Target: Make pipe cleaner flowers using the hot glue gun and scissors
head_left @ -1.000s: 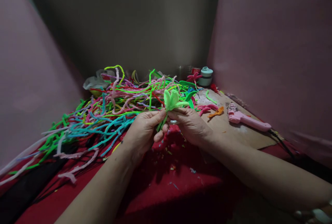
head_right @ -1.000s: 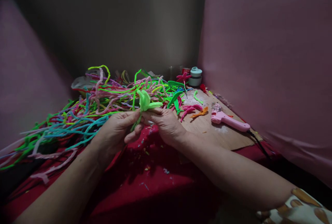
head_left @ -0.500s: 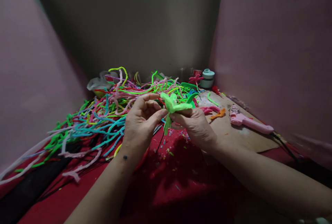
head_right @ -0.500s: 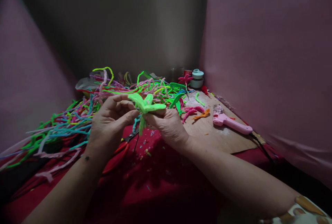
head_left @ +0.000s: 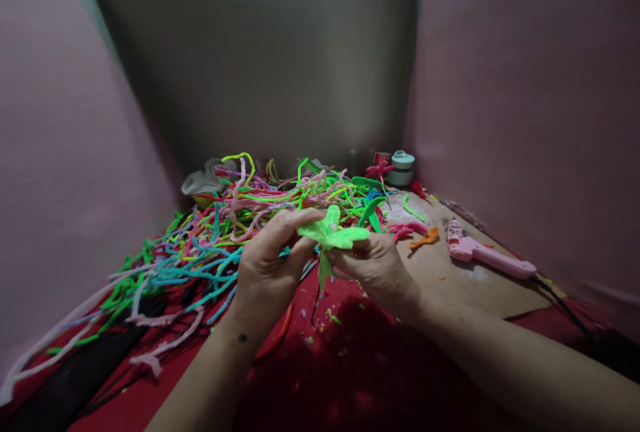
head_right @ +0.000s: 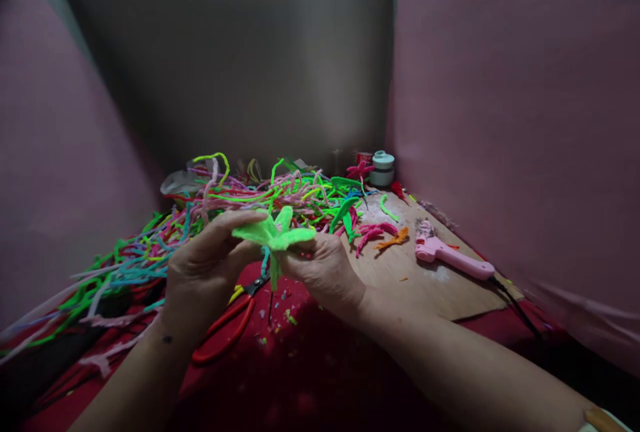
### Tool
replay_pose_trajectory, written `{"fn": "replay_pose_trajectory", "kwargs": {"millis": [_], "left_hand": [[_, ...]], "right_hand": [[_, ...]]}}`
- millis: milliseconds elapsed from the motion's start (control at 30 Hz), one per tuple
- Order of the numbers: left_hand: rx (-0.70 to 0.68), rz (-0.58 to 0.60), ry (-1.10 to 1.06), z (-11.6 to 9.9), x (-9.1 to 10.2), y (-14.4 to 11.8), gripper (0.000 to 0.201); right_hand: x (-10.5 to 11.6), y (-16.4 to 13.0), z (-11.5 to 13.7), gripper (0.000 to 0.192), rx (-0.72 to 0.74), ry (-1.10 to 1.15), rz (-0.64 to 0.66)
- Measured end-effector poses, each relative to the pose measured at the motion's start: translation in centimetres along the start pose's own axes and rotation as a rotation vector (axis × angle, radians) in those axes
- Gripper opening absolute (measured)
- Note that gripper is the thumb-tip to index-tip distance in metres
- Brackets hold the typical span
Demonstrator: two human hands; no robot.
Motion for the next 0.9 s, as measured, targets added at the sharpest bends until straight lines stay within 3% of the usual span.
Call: {"fn": "replay_pose_trajectory", "kwargs": {"millis": [133,300,400,467,533,600,633,667,733,800,900], "left_hand": [[-0.239,0.131,0.215,-0.9,0.8,0.6,0.021],[-0.495,0.104,0.56,-1.8,0.7,-0.4,0.02],[-0.574,0.134,0.606,-2.3,0.4,-1.2,0.027],[-0.518,0.165,0.53,-2.6,0.6,-1.1,0.028],[-0.371,0.156,0.403,-3.2,1.4,-0.5,0.025],[-0.127,0.003,0.251,-3.8,2.8,0.5,0.022],[-0.039,-0.117,0.186,-4.3,3.6,1.0,0.021],[0.007,-0.165,0.144,-4.9,4.0,1.6,0.02],[-0.034,-0.088,0.14,-6.7,3.9,3.0,0.015],[-0.099,0.187,0.214,-8.1,2.6,4.2,0.016],[-0.135,0.458,0.245,-9.0,0.5,5.2,0.016]], "right_hand": [[-0.3,-0.2,1.2,0.017,0.115,-0.058,-0.033],[-0.5,-0.4,2.1,0.018,0.254,-0.183,-0.121],[-0.4,-0.4,2.3,0.015,0.297,-0.199,-0.126],[-0.2,-0.4,2.8,0.017,0.328,-0.248,-0.133],[0.0,-0.6,3.5,0.018,0.382,-0.319,-0.134],[-0.1,-1.0,4.2,0.018,0.466,-0.383,-0.107],[-0.2,-1.2,4.6,0.018,0.51,-0.407,-0.077],[-0.4,-1.4,4.8,0.018,0.544,-0.428,-0.042],[-0.8,-1.7,5.2,0.02,0.578,-0.462,0.017],[-1.1,-1.9,5.5,0.021,0.578,-0.491,0.046],[-1.4,-2.4,5.9,0.024,0.595,-0.534,0.071]]}}
Point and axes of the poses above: each hand's wrist, its own y-axis towards the middle knuckle, its own x-axis out of the back of the hand, z = x × y, the point moved 4 cm from there along y, towards the middle knuckle, and after that the axes turned 12 degrees about -x, right-handed, at the moved point
